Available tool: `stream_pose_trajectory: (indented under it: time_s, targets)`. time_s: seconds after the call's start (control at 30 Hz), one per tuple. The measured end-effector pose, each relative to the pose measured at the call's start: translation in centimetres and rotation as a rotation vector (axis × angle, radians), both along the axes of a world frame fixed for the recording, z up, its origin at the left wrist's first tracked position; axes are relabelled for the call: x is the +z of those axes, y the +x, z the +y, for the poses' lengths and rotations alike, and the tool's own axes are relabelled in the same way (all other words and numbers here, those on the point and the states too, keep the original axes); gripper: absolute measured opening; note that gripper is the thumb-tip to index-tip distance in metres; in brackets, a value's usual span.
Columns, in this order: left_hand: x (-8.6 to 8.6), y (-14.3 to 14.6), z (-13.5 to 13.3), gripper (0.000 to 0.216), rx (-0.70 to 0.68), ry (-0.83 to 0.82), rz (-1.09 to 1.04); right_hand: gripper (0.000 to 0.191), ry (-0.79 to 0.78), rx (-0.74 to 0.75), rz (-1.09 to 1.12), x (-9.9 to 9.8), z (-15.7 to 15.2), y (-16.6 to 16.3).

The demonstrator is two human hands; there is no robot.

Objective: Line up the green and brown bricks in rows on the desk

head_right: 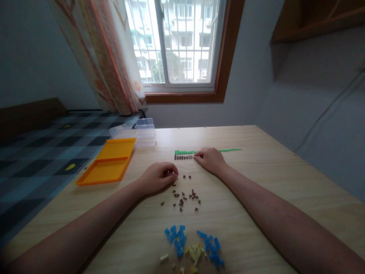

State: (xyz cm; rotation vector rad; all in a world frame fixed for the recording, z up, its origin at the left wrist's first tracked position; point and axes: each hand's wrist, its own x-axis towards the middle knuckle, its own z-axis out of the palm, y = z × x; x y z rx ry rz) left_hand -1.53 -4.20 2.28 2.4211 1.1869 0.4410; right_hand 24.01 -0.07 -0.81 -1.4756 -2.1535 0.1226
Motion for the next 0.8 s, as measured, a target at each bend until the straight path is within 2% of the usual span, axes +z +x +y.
stream_pose_trajectory:
  time_s: [0.33,0.8]
  targets:
    - [-0.03,-0.05,-0.02,0.019,0.003,-0.012,-0.003,0.022,0.050,0.076,0.017,-0.18,-0.46,0.50]
    - [-0.16,0.00,-0.09,0.017,0.008,-0.004,-0.020,0.022,0.081,0.099,0.017,-0.10,-0.81,0.18]
